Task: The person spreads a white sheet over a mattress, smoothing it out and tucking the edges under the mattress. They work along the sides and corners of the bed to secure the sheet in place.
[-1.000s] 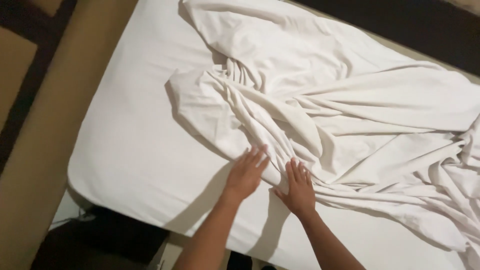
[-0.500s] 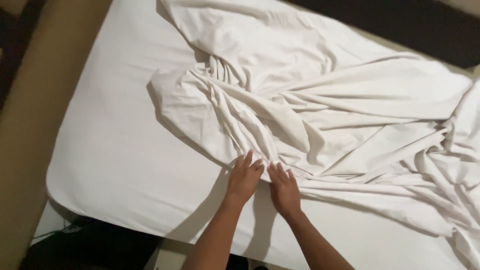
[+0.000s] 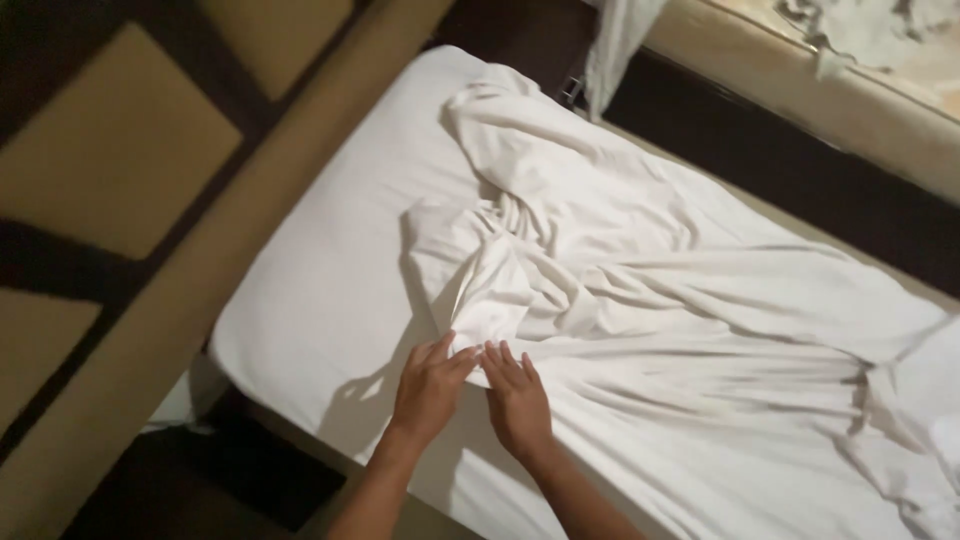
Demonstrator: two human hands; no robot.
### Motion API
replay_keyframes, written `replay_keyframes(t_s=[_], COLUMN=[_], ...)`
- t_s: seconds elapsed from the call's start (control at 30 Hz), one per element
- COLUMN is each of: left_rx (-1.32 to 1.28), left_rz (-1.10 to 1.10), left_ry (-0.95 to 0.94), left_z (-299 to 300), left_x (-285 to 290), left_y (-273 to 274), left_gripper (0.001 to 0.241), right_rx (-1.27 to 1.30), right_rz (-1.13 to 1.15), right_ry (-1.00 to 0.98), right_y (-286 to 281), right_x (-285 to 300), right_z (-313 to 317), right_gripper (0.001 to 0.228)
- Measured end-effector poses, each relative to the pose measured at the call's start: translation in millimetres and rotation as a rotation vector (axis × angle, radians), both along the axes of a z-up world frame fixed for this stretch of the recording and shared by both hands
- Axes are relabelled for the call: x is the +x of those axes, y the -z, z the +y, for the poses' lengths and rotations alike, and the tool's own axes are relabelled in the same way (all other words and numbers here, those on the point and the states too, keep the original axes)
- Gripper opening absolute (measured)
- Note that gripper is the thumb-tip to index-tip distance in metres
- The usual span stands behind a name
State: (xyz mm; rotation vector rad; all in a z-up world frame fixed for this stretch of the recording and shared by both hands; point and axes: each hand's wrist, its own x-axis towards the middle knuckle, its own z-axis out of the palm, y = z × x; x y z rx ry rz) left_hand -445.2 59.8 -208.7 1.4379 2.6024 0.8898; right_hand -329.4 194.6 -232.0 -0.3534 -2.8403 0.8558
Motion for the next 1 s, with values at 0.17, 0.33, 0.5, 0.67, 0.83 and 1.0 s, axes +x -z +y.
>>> replay_keyframes(t_s=[0.17, 0.33, 0.5, 0.67, 0.83, 1.0], left_rx=[-0.022, -0.126, -0.400, -0.348, -0.310, -0.328], left_rz=[0.021, -0.090, -0.207, -0.150, -0.101, -0.089], left_ry=[-0.121, -0.189, -0.079, -0.167, -0.256, -0.290], left_z=[-50, -78, -78, -66, -53, -52], left_x=[-4, 21, 42, 52, 65, 80], left_y=[-15, -6, -14, -29, -64, -97], left_gripper=[0.035, 0.036, 0.063, 0.055, 0.054, 0.053], right_rx=[-0.032, 0.014, -0.006, 0.032, 0.099, 0.118], right_rz=[0.030, -0.036, -0.460, -0.392, -0.350, -0.336], right_ry=[-0.109, -0.218, -0.362, -0.309, -0.294, -0.229], right_y=[-9, -2, -41, -31, -47, -72], right_x=[-21, -7, 13, 45, 66, 88], right_z=[-41, -56, -39, -2, 32, 61], right_gripper=[0.059, 0.059, 0.077, 0.073, 0.073, 0.077])
